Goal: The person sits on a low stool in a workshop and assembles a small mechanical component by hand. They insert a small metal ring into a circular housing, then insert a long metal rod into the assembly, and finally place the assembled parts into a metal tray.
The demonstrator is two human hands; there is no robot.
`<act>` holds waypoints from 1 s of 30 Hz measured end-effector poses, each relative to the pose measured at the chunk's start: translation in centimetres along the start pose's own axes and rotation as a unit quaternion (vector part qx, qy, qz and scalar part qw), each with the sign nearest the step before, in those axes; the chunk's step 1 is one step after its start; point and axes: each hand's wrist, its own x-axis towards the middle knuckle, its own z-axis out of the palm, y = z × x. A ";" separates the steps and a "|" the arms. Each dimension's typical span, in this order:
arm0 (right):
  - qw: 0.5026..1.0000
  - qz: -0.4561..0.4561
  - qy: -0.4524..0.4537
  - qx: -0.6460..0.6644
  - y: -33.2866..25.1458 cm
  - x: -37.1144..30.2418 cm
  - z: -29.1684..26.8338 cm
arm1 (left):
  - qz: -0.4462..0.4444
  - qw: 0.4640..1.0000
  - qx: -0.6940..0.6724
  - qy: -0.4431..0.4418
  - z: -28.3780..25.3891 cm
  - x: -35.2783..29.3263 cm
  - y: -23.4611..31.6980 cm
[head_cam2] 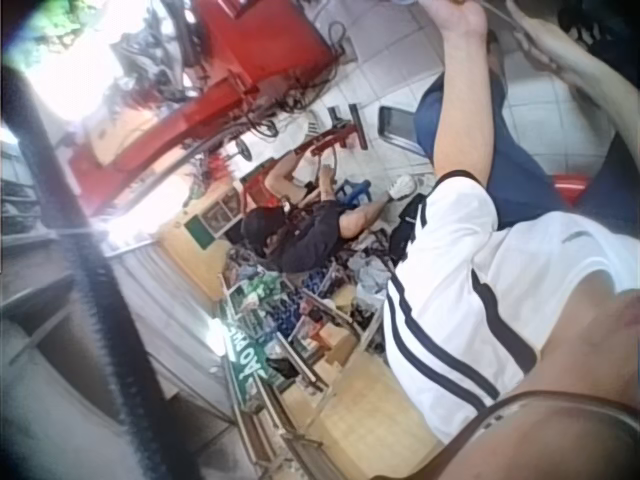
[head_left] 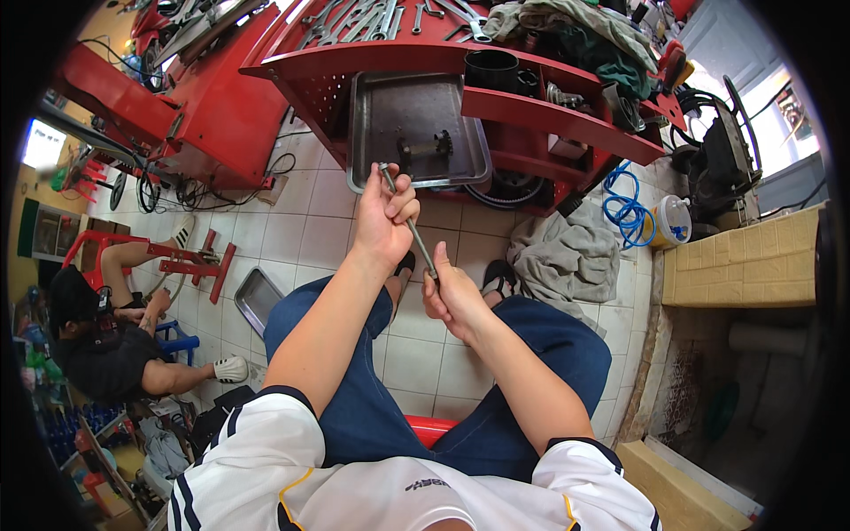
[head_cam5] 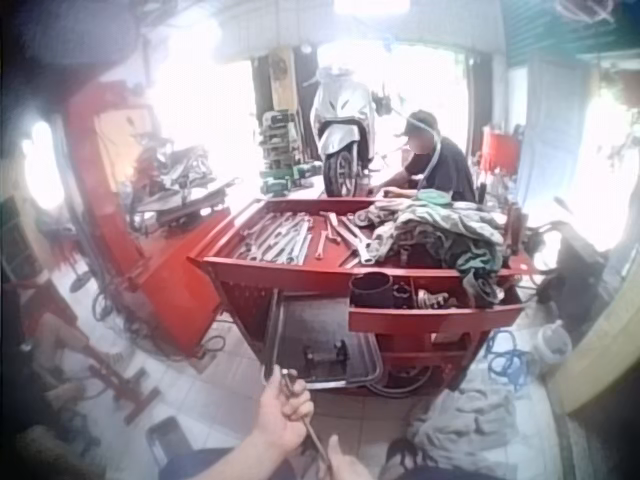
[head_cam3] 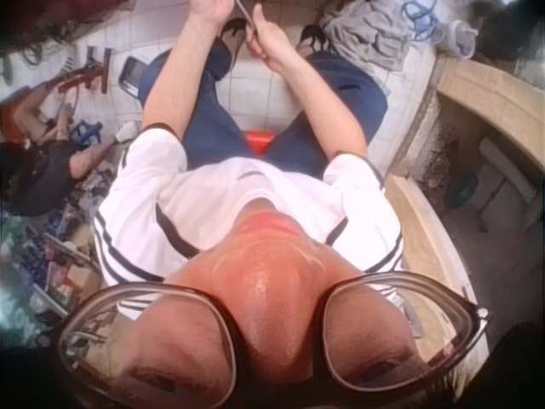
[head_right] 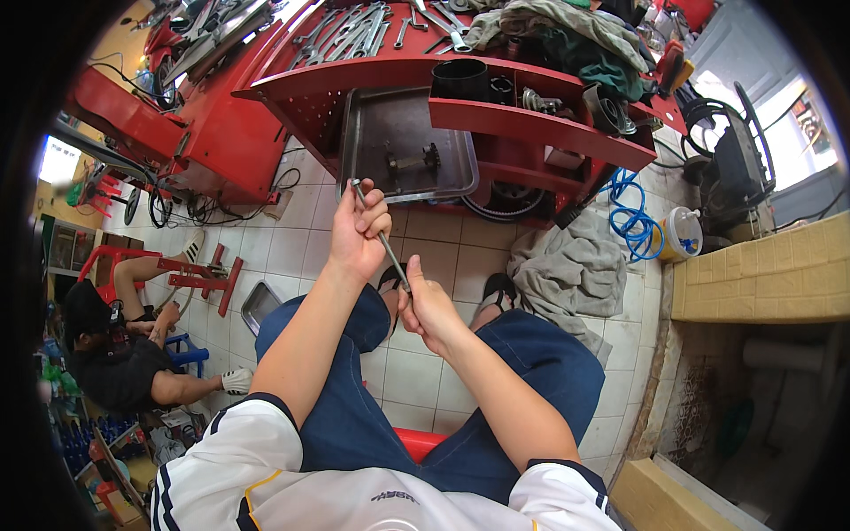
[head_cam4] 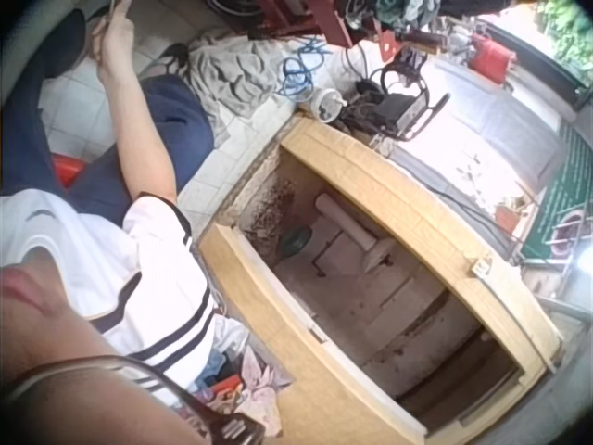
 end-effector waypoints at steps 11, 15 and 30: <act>1.000 0.002 -0.001 0.001 0.2 0.1 -0.1 | -0.003 1.000 0.013 -0.008 0.2 -0.2 -0.2; 1.000 0.007 -0.004 0.002 0.4 0.1 0.1 | -0.007 1.000 -0.008 -0.010 -0.1 -0.2 -0.3; 0.938 -0.240 0.113 -0.223 1.4 0.5 0.5 | 0.015 0.997 0.078 0.000 0.1 -0.1 -0.1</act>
